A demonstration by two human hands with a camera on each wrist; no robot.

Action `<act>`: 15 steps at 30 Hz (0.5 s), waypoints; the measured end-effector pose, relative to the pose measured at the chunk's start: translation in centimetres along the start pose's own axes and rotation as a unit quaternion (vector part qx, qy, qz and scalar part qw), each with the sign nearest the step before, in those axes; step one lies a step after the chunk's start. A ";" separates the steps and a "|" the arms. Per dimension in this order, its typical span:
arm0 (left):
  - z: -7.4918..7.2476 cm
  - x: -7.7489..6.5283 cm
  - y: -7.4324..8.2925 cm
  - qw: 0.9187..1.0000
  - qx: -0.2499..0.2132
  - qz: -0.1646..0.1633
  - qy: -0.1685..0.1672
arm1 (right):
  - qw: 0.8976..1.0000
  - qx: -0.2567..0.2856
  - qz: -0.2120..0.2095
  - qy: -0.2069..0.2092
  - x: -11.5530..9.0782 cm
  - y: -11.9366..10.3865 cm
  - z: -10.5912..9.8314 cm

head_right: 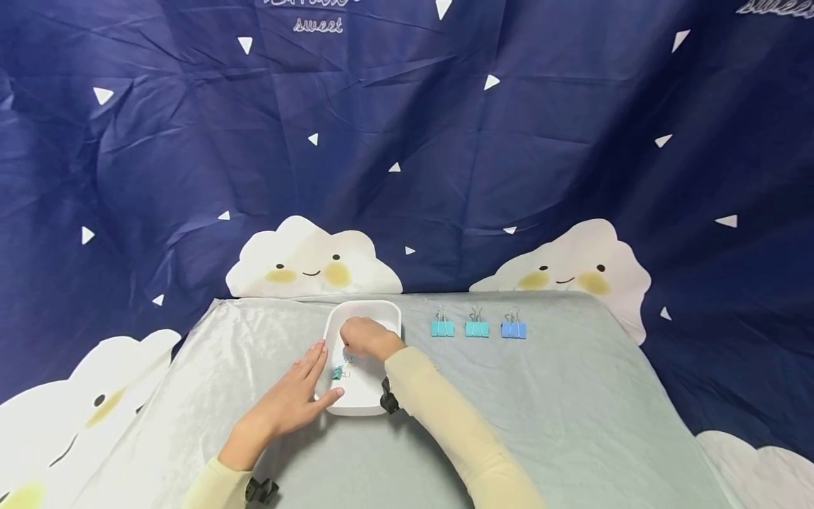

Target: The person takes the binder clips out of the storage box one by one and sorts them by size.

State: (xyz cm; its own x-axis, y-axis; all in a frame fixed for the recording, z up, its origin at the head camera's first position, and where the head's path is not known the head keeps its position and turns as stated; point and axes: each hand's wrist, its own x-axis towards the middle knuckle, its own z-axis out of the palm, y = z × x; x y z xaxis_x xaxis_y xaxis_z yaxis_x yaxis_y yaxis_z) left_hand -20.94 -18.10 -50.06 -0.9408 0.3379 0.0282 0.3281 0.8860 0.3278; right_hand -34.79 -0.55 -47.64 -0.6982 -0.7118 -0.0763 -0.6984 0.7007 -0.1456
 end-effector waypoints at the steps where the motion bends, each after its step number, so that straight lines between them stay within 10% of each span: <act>1: 0.0 0.0 0.0 1.000 -0.002 0.001 0.003 | 1.000 0.003 0.004 0.001 0.0 0.2 0.0; 15: 0.1 0.0 0.1 1.000 -0.009 0.004 0.015 | 0.994 0.092 0.019 0.064 -0.9 1.8 -0.7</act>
State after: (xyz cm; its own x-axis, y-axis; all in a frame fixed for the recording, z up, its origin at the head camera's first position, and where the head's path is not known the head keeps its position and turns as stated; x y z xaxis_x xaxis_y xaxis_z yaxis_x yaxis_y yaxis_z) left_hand -20.91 -17.97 -50.15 -0.9404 0.3350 0.0584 0.3340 0.8776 0.3437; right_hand -35.58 1.38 -47.16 -0.7466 -0.6641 0.0396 -0.6384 0.6986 -0.3231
